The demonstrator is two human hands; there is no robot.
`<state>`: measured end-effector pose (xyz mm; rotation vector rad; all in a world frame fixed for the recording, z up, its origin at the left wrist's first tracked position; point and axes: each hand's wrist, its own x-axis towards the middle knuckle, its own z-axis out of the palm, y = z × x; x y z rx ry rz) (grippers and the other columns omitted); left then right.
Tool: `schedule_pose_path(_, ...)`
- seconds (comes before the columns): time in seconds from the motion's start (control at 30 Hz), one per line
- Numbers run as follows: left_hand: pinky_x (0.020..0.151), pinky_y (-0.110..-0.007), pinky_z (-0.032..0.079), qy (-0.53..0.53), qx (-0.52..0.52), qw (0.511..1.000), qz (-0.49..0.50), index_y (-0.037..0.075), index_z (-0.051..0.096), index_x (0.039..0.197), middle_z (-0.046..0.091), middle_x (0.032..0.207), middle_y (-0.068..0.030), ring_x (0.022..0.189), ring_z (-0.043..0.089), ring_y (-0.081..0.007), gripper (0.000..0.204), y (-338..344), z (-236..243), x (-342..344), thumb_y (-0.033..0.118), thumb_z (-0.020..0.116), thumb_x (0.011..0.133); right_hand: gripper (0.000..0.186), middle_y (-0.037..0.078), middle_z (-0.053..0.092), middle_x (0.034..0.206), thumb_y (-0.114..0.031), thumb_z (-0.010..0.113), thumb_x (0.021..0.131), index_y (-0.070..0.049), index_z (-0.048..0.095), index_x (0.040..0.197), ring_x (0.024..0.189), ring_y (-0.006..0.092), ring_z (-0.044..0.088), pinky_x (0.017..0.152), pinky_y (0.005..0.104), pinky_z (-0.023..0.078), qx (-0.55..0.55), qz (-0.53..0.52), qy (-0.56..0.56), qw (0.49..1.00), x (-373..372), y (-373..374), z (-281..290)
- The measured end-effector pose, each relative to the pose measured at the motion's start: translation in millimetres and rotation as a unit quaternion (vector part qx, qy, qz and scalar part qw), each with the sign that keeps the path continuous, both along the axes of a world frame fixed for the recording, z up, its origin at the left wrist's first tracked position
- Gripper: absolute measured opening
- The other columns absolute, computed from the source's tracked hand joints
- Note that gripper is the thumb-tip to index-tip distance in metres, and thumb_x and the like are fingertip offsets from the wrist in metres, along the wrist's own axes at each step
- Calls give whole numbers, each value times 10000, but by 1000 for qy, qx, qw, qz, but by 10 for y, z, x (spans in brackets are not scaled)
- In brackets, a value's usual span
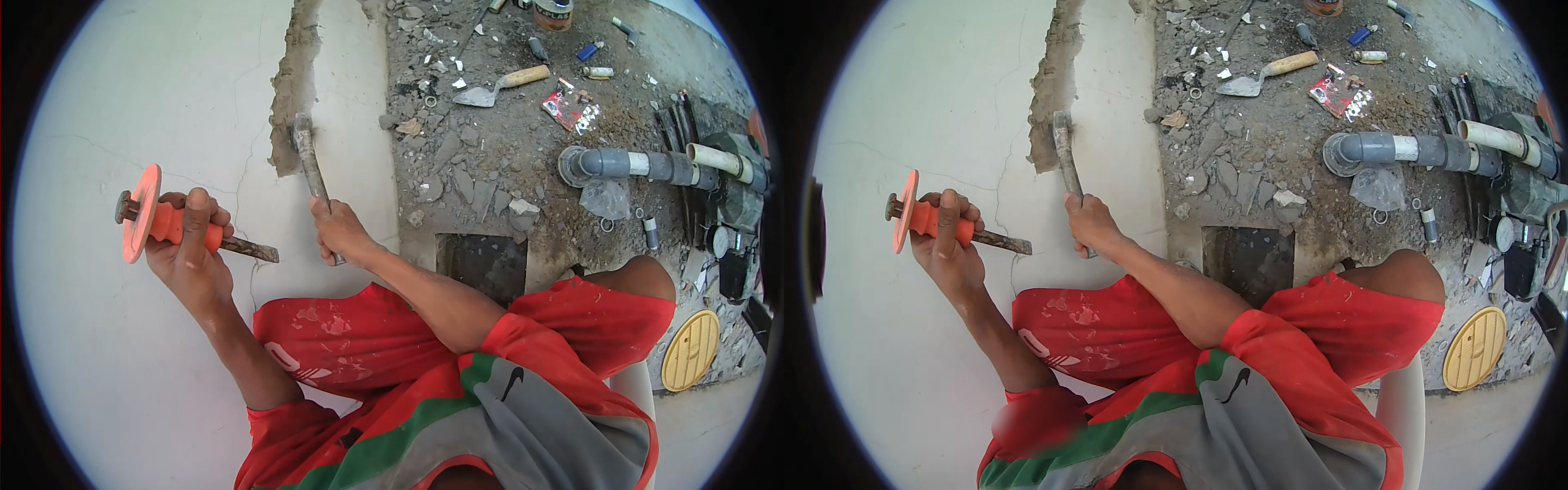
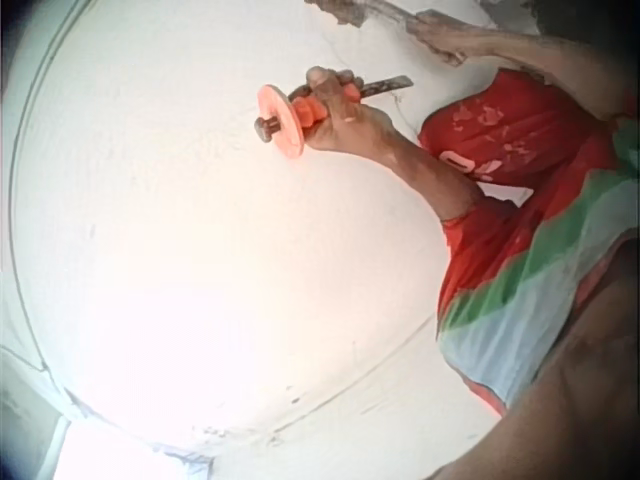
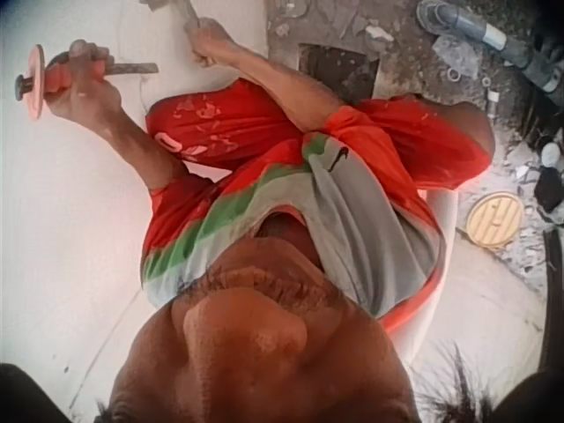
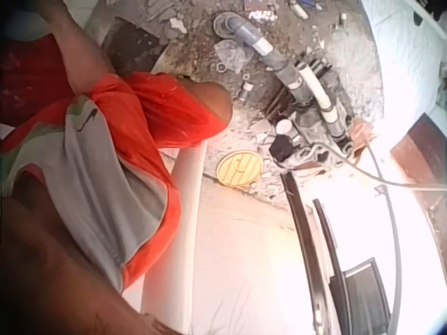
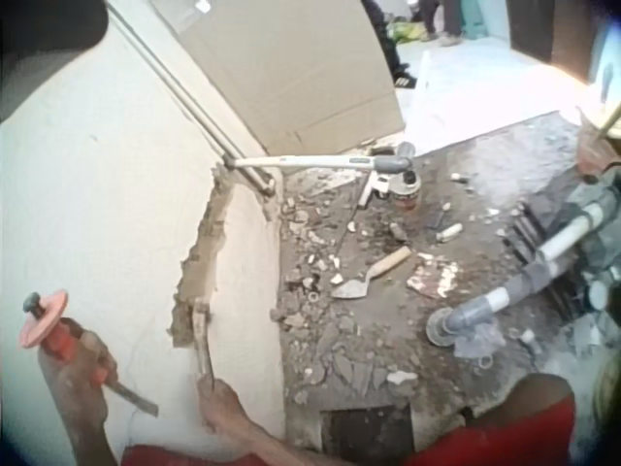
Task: Using a hammer and chisel to chip out a vertical channel in a concrete wall for plumbing or electrical conduit.
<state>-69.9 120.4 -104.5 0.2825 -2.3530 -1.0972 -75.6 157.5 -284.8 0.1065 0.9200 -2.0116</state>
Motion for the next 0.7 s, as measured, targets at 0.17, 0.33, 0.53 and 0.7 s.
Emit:
schedule_pose_path(0.17, 528, -278, 411, -23, -34, 999, -8, 26, 514, 876, 516, 697, -48, 601, 501, -137, 196, 26, -35, 52, 123, 682, 850, 475, 66, 475, 639, -465, 385, 989, -13, 444, 858, 434, 151, 484, 371, 288, 404, -77, -141, 7, 987, -228, 452, 313)
schedule_pose_path(0.33, 501, -273, 400, -35, -5, 999, -24, 25, 522, 831, 503, 672, -35, 568, 487, -132, 160, 108, -86, -147, 122, 646, 863, 439, 77, 486, 627, -414, 383, 989, 16, 442, 915, 427, 159, 484, 370, 314, 410, -39, -282, 87, 955, -200, -25, -101)
schedule_pose_path(0.53, 543, -310, 453, -60, -10, 996, -64, 30, 531, 848, 505, 713, -31, 606, 503, -133, 85, 166, -259, -494, 83, 597, 844, 428, 72, 483, 663, -432, 440, 973, -12, 450, 887, 455, 152, 502, 372, 306, 408, -8, -177, 22, 984, -449, 577, 118)
schedule_pose_path(0.7, 550, -278, 411, -136, -149, 958, -201, 33, 552, 781, 541, 703, -5, 608, 461, -107, 70, -110, -622, -1102, 28, 622, 788, 301, 159, 599, 692, -243, 545, 918, 37, 436, 895, 497, 170, 579, 443, 306, 475, 260, -336, 358, 832, -709, 1158, 165)
